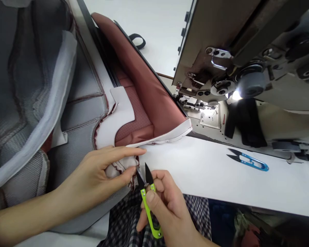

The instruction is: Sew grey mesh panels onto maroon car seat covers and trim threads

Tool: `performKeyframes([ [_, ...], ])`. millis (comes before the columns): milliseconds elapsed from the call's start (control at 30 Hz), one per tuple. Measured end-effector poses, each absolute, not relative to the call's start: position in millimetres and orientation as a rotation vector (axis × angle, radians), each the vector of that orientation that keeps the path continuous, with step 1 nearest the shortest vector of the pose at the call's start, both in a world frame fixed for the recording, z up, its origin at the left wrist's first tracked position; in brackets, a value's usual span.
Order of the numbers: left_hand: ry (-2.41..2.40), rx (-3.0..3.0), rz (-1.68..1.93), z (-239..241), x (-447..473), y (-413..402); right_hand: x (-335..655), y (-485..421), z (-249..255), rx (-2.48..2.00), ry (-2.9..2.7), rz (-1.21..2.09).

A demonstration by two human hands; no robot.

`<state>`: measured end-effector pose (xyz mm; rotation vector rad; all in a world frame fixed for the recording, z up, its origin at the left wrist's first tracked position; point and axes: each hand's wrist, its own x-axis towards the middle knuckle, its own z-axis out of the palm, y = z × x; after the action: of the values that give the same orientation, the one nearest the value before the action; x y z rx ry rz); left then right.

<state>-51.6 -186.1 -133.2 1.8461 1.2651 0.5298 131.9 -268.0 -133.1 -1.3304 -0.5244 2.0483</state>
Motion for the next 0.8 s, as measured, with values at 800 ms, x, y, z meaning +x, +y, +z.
performKeyframes([
  [800,1.176,2.050,0.597,-136,-52,-190,147,-242,-98,-1.770,-1.045,2.085],
])
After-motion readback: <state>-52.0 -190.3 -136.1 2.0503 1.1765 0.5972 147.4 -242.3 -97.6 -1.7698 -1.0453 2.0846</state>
